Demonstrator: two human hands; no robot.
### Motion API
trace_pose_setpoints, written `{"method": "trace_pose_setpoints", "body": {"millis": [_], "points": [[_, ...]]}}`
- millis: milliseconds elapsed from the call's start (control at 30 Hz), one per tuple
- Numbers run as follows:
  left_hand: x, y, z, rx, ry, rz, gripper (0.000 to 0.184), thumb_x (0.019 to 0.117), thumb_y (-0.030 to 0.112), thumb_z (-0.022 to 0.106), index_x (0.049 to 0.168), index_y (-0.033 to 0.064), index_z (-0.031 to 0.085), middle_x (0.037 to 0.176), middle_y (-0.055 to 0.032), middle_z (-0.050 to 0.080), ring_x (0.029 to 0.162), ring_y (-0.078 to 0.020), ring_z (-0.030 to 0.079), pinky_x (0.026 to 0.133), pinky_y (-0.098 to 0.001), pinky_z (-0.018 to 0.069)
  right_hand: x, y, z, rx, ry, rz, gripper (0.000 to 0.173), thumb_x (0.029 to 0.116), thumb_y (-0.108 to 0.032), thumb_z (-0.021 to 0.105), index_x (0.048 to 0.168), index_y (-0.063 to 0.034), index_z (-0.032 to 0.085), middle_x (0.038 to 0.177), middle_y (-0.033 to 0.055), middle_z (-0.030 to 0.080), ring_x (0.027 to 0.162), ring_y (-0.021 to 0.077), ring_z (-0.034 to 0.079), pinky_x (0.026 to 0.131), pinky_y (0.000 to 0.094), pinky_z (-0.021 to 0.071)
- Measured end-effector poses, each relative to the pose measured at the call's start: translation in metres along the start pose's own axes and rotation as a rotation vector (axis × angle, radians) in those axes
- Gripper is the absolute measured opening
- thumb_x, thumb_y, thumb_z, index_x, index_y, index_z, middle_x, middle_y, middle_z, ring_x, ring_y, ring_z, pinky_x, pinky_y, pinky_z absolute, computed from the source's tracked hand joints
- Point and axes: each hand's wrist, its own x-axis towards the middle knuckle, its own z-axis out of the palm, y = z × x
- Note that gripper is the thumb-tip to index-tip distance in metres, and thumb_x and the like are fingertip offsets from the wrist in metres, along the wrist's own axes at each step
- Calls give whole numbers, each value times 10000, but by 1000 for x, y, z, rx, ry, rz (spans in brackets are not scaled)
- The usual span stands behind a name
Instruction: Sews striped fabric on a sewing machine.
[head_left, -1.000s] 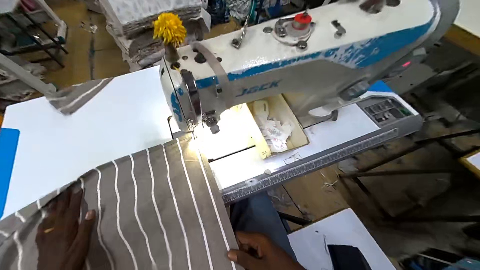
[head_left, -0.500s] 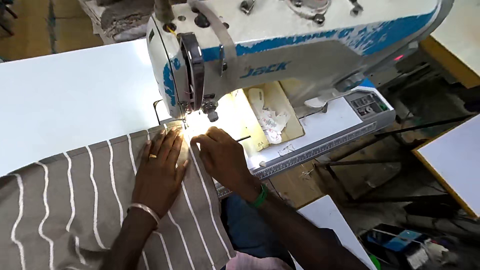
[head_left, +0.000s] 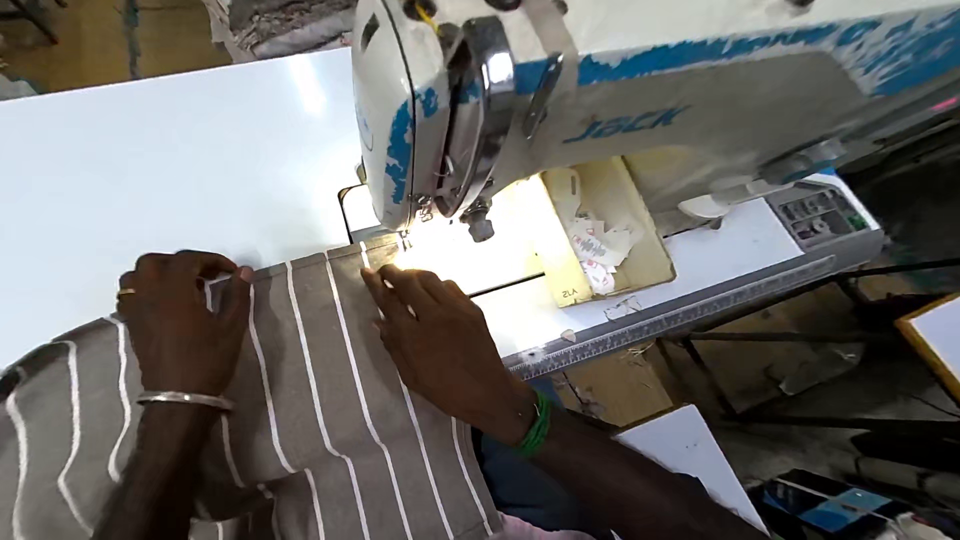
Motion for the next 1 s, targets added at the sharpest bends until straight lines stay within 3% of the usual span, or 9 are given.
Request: {"method": "trace_pose_setpoints", "body": {"millis": [67,267,433,567,667,800,900,933,1000], "points": [[5,0,3,21,-31,-65,432,1011,449,600,1093,26,630,1148,-299,550,1066,-543,521,843,-731,392,21,-7,1,-52,1,64,472,1037,-313,558,1453,-89,573,1166,133,596,1028,304,576,756,409,507],[-4,-5,5,-13,-71,36,272,1048,270,547,978,27,646,1123,-242,558,1059,-499,518,796,-702,378,46,2,23,-173,1,107,386,1032,-227,507,1382,-196,666,959,113,628,864,273,626,591,367,470],[3,-2,-6,8,-27,-8,287,999,321,655,1047,39,673,1106,-251,607,1031,-505,562,809,-725,402,-1,-10,-8,-6,-58,-12,294,998,-219,611,1266,-133,695,1045,91,615,911,257,620,651,383,533],[-10,52,3,-190,-2,129,264,1010,224,625,1162,11,651,1123,-219,641,1000,-398,627,859,-587,513,-61,-4,-16,178,62,-6,213,972,-215,627,1120,-145,764,968,30,661,856,156,647,649,301,553],[-27,92,26,-284,-89,293,251,1016,201,595,1195,50,686,1148,-163,668,1029,-339,644,886,-543,530,-55,10,-35,185,134,171,214,989,-132,609,1149,-94,746,918,47,659,727,152,638,577,321,543],[-36,97,45,-296,-129,381,307,995,243,631,1272,121,685,1126,-94,652,1027,-287,612,861,-477,505,-29,29,-24,96,94,253,315,986,-122,549,1230,-163,743,841,38,614,687,179,607,563,350,509],[-34,96,46,-324,-159,345,334,1007,255,615,1323,166,674,1126,-77,630,990,-258,605,826,-461,495,-23,33,-27,111,64,251,181,933,-138,590,1029,-135,743,753,14,618,624,164,603,525,361,490],[-34,96,47,-332,-156,336,323,1012,242,604,1317,166,677,1119,-78,630,979,-257,605,815,-463,493,-21,35,-27,120,76,247,187,931,-133,590,1032,-134,748,736,14,611,603,164,591,512,363,480],[-35,98,49,-333,-142,321,305,1023,225,585,1306,171,684,1104,-71,632,957,-246,604,804,-448,495,-18,38,-24,92,65,227,353,950,-115,551,1235,-172,751,765,22,577,621,172,565,514,358,458]]}}
